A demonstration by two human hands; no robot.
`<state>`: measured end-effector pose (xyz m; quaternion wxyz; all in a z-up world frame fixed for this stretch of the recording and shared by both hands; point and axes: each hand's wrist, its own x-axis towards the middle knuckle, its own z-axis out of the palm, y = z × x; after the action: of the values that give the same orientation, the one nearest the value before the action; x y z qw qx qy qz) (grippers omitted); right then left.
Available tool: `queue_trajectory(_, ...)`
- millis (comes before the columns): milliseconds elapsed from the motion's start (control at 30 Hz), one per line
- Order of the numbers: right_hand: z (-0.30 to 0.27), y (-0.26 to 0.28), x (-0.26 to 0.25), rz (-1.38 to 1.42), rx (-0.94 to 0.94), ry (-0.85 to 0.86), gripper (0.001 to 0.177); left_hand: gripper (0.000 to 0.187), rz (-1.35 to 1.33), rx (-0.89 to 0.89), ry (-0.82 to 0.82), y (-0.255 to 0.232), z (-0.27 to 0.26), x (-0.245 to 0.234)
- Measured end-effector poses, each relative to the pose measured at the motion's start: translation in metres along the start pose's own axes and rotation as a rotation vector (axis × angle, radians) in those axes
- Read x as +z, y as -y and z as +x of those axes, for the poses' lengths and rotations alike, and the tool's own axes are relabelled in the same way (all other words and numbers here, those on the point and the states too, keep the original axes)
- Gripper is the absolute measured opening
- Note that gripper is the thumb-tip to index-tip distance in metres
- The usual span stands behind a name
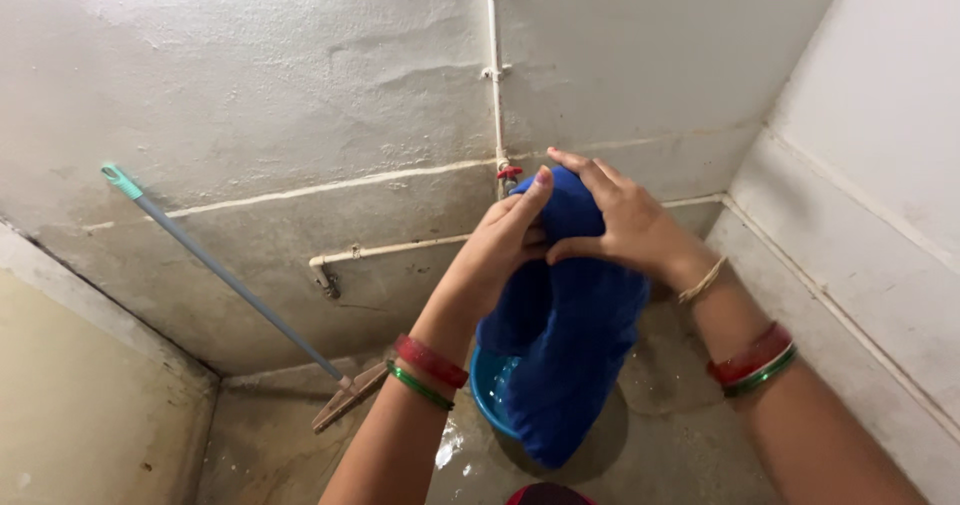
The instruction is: The person folds several towels one by one and hangs them on a wall-mounted rod. Towels of different colors and patterns are handled sequentially, then the person rearranges toiletries on a small wall shelf.
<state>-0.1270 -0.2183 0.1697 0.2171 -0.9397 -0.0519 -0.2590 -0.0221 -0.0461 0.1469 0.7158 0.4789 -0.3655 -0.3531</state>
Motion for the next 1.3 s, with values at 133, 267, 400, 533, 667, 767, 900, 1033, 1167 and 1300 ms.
queue_trajectory(133,0.010,-0.014,-0.016,-0.031,0.049,0.059,0.107,0.061,-0.064,0.126,0.006,0.003,-0.010,-0.017)
queue_trajectory(267,0.010,-0.035,-0.011,0.091,0.321,-0.047,0.113,0.066,-0.721,0.113,-0.057,0.044,-0.012,-0.034)
queue_trajectory(400,-0.001,-0.048,0.008,0.055,0.374,-0.049,0.105,0.062,-0.911,0.105,-0.067,0.090,-0.008,-0.035)
queue_trajectory(533,-0.002,-0.055,0.005,0.139,0.418,-0.092,0.076,0.061,-0.927,0.104,0.082,0.078,0.005,-0.045)
queue_trajectory(667,-0.004,-0.047,0.006,0.378,0.561,0.127,0.060,0.053,-0.922,0.067,0.038,0.058,0.013,-0.037)
queue_trajectory(767,-0.012,-0.041,-0.006,0.523,0.519,0.057,0.054,0.056,-0.872,-0.013,0.046,0.042,0.009,-0.034)
queue_trajectory(900,-0.011,-0.029,-0.021,0.661,0.483,-0.299,0.052,0.057,-0.638,-0.111,-0.082,0.012,-0.001,-0.020)
queue_trajectory(1033,-0.014,0.004,-0.032,-0.240,0.421,-0.177,0.065,0.058,-0.508,-0.157,-0.229,-0.009,-0.003,-0.013)
queue_trajectory(1167,-0.007,0.039,-0.030,-0.234,-0.232,-0.175,0.087,0.052,-0.527,-0.141,-0.178,-0.017,0.008,-0.003)
queue_trajectory(1300,0.015,0.039,-0.032,0.006,-0.136,-0.002,0.067,0.043,-0.370,-0.009,-0.092,-0.024,0.010,0.002)
